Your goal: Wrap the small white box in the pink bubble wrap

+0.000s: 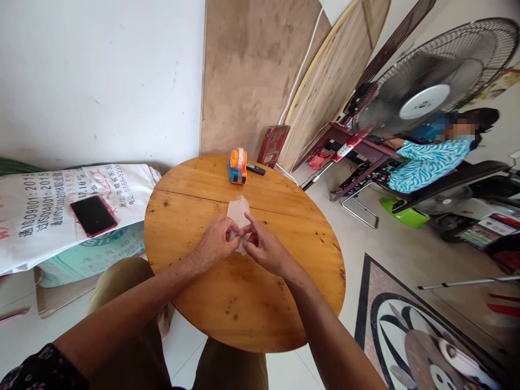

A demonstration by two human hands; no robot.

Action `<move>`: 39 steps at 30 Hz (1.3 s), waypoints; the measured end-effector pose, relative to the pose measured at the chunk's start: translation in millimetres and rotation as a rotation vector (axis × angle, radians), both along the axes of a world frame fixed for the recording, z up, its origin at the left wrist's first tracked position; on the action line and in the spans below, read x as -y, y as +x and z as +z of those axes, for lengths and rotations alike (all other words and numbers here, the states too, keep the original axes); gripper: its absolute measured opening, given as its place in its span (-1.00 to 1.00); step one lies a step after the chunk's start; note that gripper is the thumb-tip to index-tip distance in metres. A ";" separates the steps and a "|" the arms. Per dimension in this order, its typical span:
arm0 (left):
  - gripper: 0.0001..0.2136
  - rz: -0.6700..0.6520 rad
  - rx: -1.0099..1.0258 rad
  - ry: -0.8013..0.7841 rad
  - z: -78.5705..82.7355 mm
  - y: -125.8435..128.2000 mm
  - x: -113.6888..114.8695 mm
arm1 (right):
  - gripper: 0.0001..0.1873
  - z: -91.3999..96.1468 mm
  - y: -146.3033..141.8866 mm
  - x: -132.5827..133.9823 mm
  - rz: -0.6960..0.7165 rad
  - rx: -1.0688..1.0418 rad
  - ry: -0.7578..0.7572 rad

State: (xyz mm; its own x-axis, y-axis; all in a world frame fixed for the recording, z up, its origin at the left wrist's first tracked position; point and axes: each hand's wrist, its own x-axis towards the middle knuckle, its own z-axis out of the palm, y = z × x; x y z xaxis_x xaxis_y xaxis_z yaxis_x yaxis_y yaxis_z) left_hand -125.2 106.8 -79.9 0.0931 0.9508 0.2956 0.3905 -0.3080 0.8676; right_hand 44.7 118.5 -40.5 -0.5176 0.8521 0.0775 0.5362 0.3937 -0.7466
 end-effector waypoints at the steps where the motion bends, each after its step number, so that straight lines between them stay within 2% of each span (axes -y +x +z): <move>1: -0.94 -0.002 -0.017 -0.014 1.0 -0.3 -0.2 | -0.25 -1.1 4.2 -3.3 -0.028 -0.070 -0.045; 3: -0.91 -0.010 -0.077 -0.032 4.6 -1.6 -1.2 | -0.37 -4.9 12.1 -12.5 -0.127 -0.173 -0.081; 5: -0.90 -0.020 -0.148 -0.037 9.4 -3.5 -3.1 | -0.50 -10.6 17.6 -23.9 -0.209 -0.206 -0.045; 7: -0.90 -0.035 -0.212 -0.043 13.6 -5.3 -5.3 | -0.62 -16.8 19.9 -35.1 -0.220 -0.181 0.019; 12: -0.88 -0.045 -0.258 0.061 11.3 -6.0 -6.3 | -0.76 -23.1 15.8 -52.9 -0.093 -0.082 0.185; 19: -0.61 -0.079 -0.241 0.227 0.0 -6.0 -4.2 | -0.77 -18.8 11.6 -65.7 0.114 0.032 0.139; 23: -0.68 -0.127 -0.297 0.247 -0.8 -6.9 -6.5 | -0.77 -21.2 12.0 -71.2 0.092 0.010 0.065; 28: -0.71 -0.123 -0.289 0.216 0.1 -6.4 -7.2 | -0.78 -19.5 15.2 -90.6 -0.245 -0.004 -0.004; 31: -0.70 -0.122 -0.276 0.212 -0.2 -5.5 -6.9 | -0.85 -12.8 10.2 -105.8 -0.381 0.062 -0.141; 34: -0.70 -0.120 -0.278 0.210 -0.3 -4.8 -6.2 | -0.83 -6.3 -1.4 -117.1 -0.409 0.094 -0.345; 39: -0.71 -0.114 -0.287 0.229 0.8 -4.1 -4.9 | -0.67 -1.4 -18.1 -125.6 -0.372 0.019 -0.483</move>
